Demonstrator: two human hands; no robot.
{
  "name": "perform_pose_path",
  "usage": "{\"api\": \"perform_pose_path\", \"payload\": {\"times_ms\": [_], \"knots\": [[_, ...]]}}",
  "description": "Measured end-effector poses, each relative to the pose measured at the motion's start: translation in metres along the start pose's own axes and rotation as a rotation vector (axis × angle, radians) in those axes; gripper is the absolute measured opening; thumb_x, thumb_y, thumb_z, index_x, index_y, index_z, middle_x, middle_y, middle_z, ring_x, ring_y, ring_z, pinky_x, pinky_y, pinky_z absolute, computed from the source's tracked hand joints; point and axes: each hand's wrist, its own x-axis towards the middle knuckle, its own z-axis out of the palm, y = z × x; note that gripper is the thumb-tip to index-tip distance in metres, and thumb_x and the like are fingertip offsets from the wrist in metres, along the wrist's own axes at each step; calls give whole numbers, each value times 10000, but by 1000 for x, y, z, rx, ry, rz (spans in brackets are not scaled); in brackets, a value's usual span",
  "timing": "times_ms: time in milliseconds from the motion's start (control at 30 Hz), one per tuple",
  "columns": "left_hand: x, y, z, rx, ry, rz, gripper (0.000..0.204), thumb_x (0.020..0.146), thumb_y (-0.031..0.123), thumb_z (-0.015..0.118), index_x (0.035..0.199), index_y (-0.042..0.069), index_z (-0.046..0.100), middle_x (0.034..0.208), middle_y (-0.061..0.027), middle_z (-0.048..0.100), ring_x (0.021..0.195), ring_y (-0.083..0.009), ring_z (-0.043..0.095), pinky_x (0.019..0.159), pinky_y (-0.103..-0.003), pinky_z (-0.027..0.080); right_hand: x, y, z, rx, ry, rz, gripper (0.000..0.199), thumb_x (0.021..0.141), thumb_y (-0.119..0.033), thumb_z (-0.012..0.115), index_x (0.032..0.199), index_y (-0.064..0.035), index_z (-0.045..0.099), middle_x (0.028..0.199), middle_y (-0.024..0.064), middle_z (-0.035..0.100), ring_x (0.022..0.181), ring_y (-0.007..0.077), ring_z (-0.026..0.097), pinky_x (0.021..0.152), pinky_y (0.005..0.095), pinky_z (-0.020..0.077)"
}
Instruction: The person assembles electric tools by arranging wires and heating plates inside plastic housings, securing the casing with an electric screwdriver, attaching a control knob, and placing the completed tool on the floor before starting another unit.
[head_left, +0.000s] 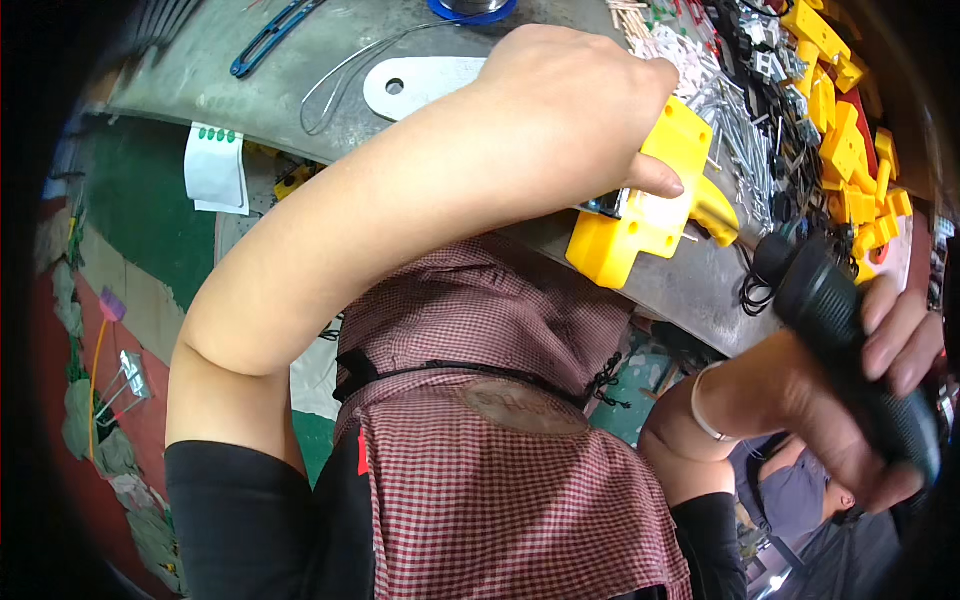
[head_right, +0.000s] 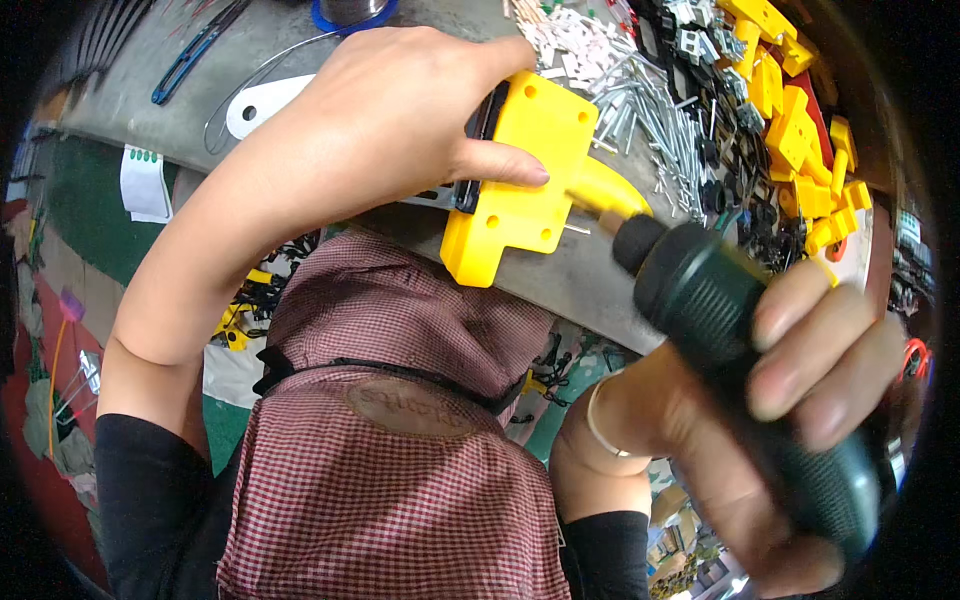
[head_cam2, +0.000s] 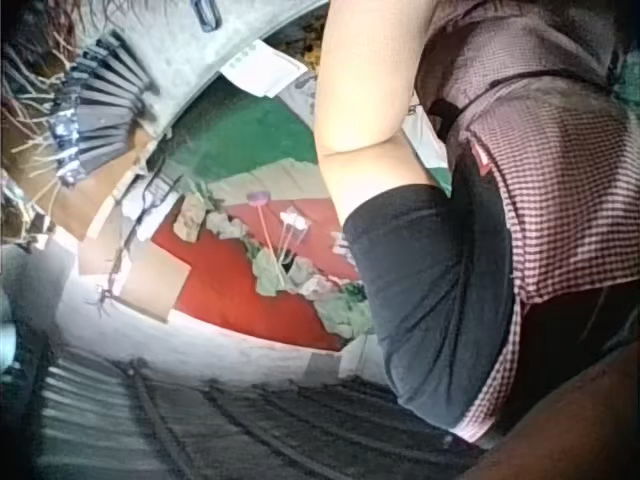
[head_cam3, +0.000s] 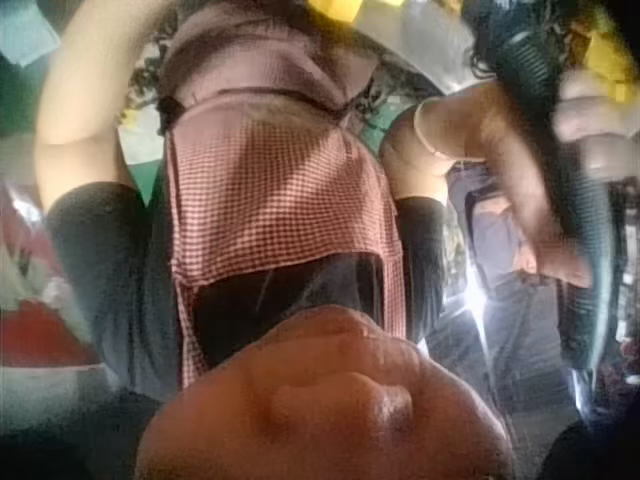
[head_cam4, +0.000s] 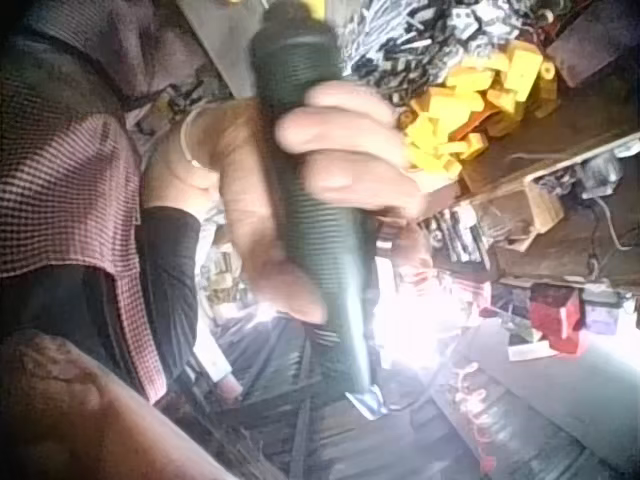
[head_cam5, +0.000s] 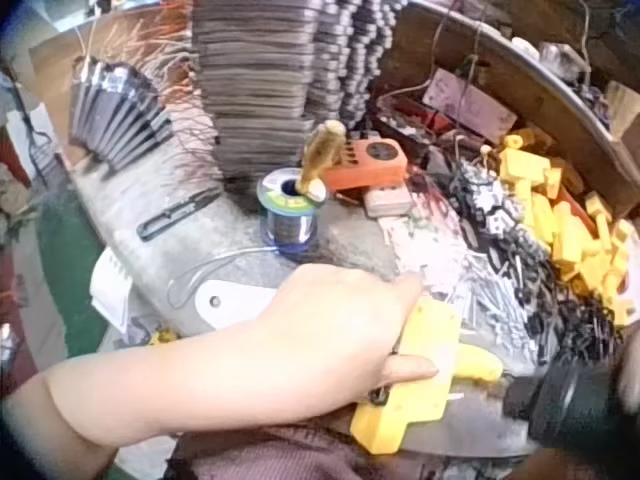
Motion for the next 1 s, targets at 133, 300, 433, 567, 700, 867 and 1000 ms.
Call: {"api": "perform_pose_path", "payload": {"times_ms": [133,300,433,567,700,867,1000], "knots": [[4,1,6,-11,45,36,482,745,483,746,931,49,651,788,-159,691,803,-318,689,717,-408,534,-29,15,15,-65,147,7,646,740,-558,660,1126,-53,542,804,46,505,639,147,490,646,302,368],[6,-1,-6,-114,-67,85,462,809,420,695,960,-3,588,804,-188,669,815,-355,663,727,-435,511,-27,24,7,-48,52,1,623,750,-584,674,1078,-71,540,794,34,521,632,140,511,638,305,395],[2,5,2,-13,-12,60,481,765,470,731,935,34,623,779,-151,689,790,-315,690,699,-400,533,-24,32,7,53,-14,1,666,718,-629,724,1055,-84,542,765,4,532,624,116,524,628,280,406],[2,9,4,-5,-10,44,492,774,467,724,952,22,611,783,-144,692,783,-312,692,693,-397,534,-27,30,9,60,-39,-6,680,716,-647,719,1048,-80,545,787,15,528,627,121,516,623,281,393],[2,0,9,-19,-10,62,524,784,492,700,987,24,582,765,-155,672,756,-331,675,667,-419,521,-26,21,13,-68,107,-42,699,712,-647,722,1061,-66,550,823,31,519,638,127,498,625,278,368],[2,-1,10,-51,15,72,542,798,517,673,992,22,566,761,-174,662,750,-357,664,664,-450,511,9,10,18,-18,-371,48,562,981,-437,504,1287,30,439,910,194,648,710,287,650,741,397,570],[5,0,13,-110,2,77,528,794,499,686,993,21,585,794,-171,679,788,-354,675,686,-451,518,0,36,38,88,-158,-7,690,703,-569,755,1105,-67,507,825,25,531,628,125,503,627,271,365]]}}
